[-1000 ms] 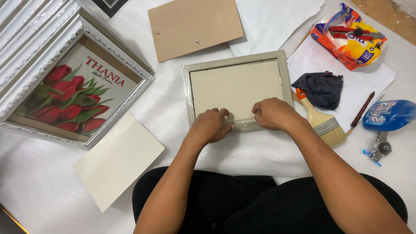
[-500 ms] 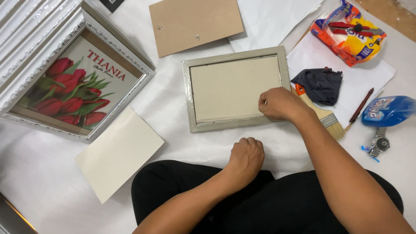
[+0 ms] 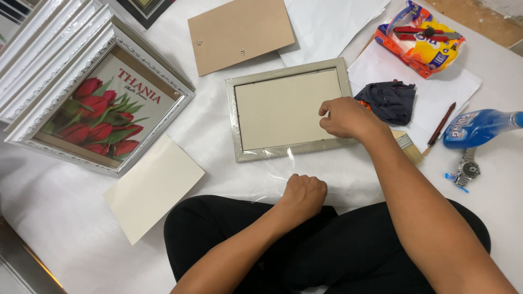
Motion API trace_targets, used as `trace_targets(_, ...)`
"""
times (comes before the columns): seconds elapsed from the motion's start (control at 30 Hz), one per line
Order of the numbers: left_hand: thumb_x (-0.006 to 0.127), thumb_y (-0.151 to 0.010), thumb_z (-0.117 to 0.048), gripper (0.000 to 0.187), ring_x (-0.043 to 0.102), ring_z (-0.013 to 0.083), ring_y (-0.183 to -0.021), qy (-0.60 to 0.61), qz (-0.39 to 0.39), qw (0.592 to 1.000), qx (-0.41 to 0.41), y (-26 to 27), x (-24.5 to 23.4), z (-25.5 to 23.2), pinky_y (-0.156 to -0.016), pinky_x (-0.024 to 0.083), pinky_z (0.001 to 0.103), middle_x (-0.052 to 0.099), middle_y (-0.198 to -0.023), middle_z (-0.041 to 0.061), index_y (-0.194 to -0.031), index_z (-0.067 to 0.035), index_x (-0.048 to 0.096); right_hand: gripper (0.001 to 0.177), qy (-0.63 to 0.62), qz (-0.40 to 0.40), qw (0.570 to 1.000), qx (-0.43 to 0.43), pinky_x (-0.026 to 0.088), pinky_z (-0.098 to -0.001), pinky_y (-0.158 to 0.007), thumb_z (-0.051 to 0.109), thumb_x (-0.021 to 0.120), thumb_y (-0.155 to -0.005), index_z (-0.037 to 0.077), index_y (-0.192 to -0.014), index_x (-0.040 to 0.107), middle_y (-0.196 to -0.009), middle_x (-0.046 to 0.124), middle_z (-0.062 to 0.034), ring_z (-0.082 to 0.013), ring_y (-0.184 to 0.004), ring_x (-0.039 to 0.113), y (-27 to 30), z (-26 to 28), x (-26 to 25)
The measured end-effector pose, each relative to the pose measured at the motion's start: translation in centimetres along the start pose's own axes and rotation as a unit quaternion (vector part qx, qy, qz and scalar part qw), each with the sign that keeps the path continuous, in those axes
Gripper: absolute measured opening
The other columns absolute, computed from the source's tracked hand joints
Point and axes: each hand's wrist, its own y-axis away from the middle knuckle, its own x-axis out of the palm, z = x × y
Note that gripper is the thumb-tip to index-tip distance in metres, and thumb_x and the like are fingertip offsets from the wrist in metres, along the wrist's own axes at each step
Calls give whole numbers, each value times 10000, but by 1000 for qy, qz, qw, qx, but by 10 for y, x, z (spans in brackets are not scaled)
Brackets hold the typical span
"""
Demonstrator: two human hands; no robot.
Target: Cleaning and preparing a picture frame for assembly using a brush and cloth
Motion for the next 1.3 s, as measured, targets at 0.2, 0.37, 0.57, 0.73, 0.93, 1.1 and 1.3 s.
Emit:
trace_targets(0.2,637,-840,-71,130,696,283,-586,75,59,995,-12,2,4,3,-484,526,366,672,-613,139,-884,-7,740,476,10,-2,1000,-4,548,-535,-935,267,585,-860,86,-1278,726,-1157,751,-214,-426,-1133,681,-13,-7,11)
trace_targets(0.37,651,-832,-115,306,749,418,-753,179,82,980,-22,-6,-24,29,-583,600,495,731,-784,250,-1085,37,728,557,27,-77,997,13,541,-571,-939,331,660,-869,65,-1359,657,-1232,689,-259,-453,-1181,643,-27,-10,26)
trace_targets(0.57,646,-915,-295,440,670,454,-1164,292,8,923,-251,-4,-86,126,-959,525,577,742,-1166,234,-1266,-29,668,698,-14,-102,990,94,528,-577,-970,464,697,-893,-86,-1302,566,-1227,623,-308,-481,-1225,577,-34,4,62)
trace_targets(0.73,727,-914,-396,798,505,447,-1379,207,-65,898,-383,-17,-43,170,-1117,432,540,551,-1439,320,-1447,128,447,923,-8,-67,991,120,440,-581,-1082,514,695,-890,-109,-1482,359,-1355,487,-320,-492,-1342,446,-27,27,67)
trace_targets(0.93,844,-814,-408,1095,284,486,-1502,168,15,906,-388,-34,-22,166,-1235,230,518,339,-1578,367,-1544,148,246,1062,-24,-58,985,160,230,-572,-1204,509,719,-876,-75,-1586,186,-1584,217,-397,-516,-1488,213,-22,42,68)
trace_targets(1.1,872,-785,-345,1095,250,505,-1507,168,22,906,-388,-37,-22,164,-1237,194,532,310,-1577,395,-1540,155,257,1026,-29,-64,987,145,213,-562,-1208,471,729,-874,-67,-1579,213,-1582,245,-396,-501,-1491,206,-27,41,71)
trace_targets(1.3,872,-778,-343,1068,246,519,-1503,160,17,908,-387,-39,-12,165,-1228,198,540,302,-1575,403,-1524,160,296,979,-21,-98,987,127,236,-551,-1189,468,755,-841,-30,-1556,309,-1578,315,-367,-466,-1476,268,-32,29,86)
